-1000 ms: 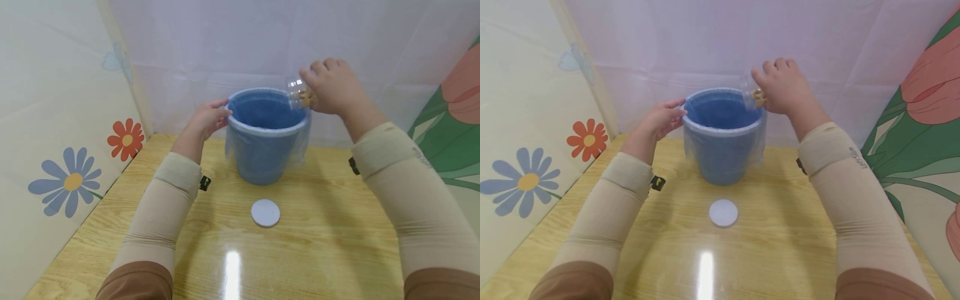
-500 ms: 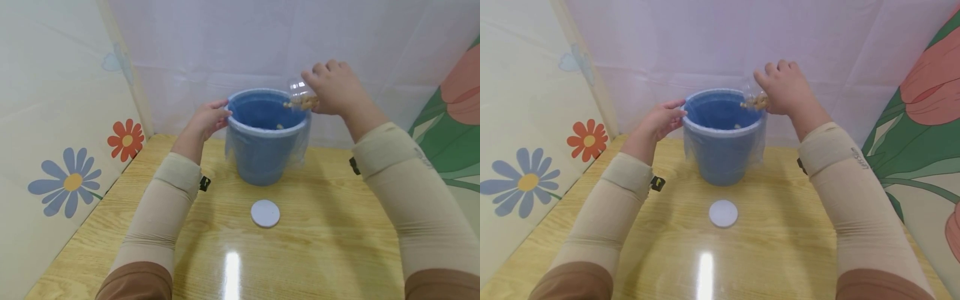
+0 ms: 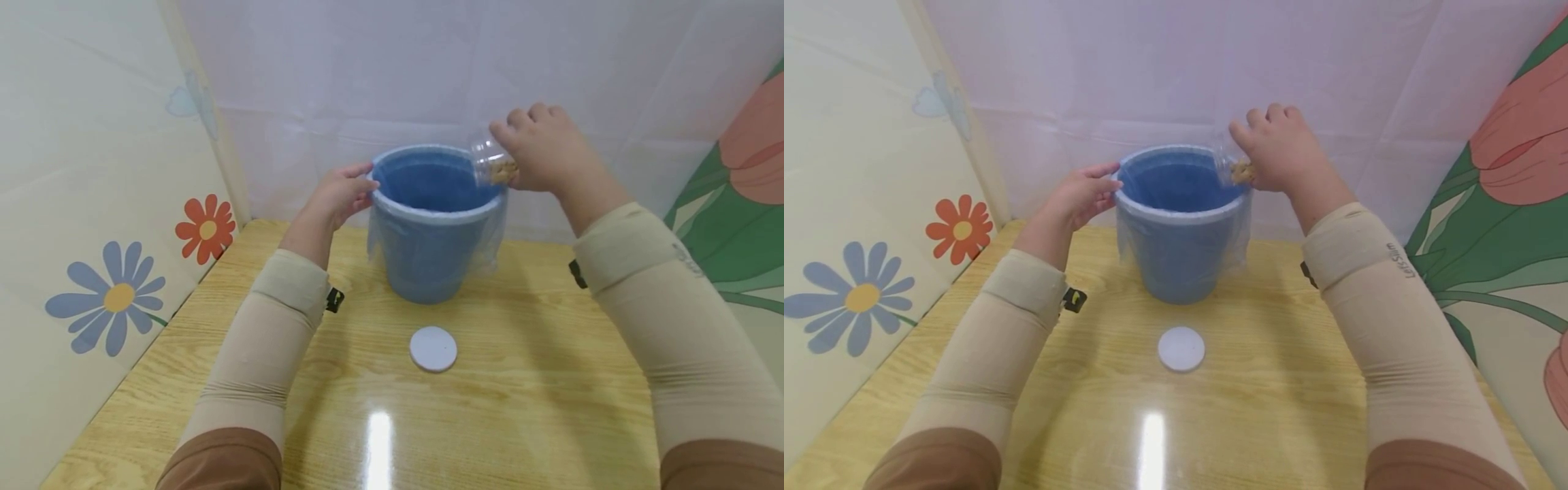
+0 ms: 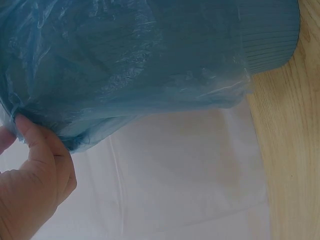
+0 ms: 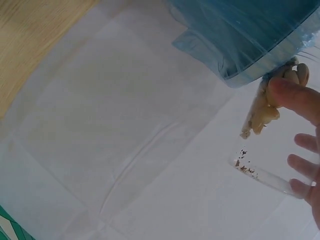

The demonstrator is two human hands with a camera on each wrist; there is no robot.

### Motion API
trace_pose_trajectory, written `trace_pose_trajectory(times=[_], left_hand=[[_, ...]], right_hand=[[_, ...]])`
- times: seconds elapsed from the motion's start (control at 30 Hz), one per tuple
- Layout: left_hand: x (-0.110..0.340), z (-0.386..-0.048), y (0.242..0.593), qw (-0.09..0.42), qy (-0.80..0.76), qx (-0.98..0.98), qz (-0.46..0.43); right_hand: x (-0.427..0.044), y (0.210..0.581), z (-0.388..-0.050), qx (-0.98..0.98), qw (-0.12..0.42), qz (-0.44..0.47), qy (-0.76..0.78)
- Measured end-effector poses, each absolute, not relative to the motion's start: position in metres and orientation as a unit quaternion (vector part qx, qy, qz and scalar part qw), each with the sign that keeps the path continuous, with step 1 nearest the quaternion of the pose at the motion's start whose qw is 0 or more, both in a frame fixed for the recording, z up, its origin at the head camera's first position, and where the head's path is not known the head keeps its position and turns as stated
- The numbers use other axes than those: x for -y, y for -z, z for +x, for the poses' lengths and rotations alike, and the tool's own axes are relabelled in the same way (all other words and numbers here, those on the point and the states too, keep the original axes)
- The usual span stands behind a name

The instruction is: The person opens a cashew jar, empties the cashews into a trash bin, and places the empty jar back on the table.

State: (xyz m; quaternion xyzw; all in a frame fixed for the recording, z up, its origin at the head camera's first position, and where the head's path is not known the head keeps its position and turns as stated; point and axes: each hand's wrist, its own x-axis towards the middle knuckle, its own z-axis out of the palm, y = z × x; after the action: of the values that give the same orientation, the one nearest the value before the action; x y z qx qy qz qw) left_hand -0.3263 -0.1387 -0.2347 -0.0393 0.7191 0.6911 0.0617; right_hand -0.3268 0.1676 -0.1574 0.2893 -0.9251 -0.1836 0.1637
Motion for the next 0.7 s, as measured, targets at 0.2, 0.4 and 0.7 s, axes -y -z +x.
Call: trace_pose_trajectory(times=[0.2, 0.4, 0.7], left_hand=[[0.1383, -0.3268, 0.2345, 0.060, -0.689, -0.720, -0.045], [0.1382, -0.3276, 0.2351, 0.056, -0.698, -0.712, -0.043], [0.1386, -0.3274, 0.2354, 0.057, -0.698, -0.712, -0.044]], right_hand=[[-0.1675, 0.1572, -0.3270, 0.927, 0.169, 0.281, 0.184], [-0.1674, 0.1584, -0.3255, 0.928, 0.167, 0.276, 0.186], [-0.1670, 0.1590, -0.3245, 0.929, 0.170, 0.268, 0.189]])
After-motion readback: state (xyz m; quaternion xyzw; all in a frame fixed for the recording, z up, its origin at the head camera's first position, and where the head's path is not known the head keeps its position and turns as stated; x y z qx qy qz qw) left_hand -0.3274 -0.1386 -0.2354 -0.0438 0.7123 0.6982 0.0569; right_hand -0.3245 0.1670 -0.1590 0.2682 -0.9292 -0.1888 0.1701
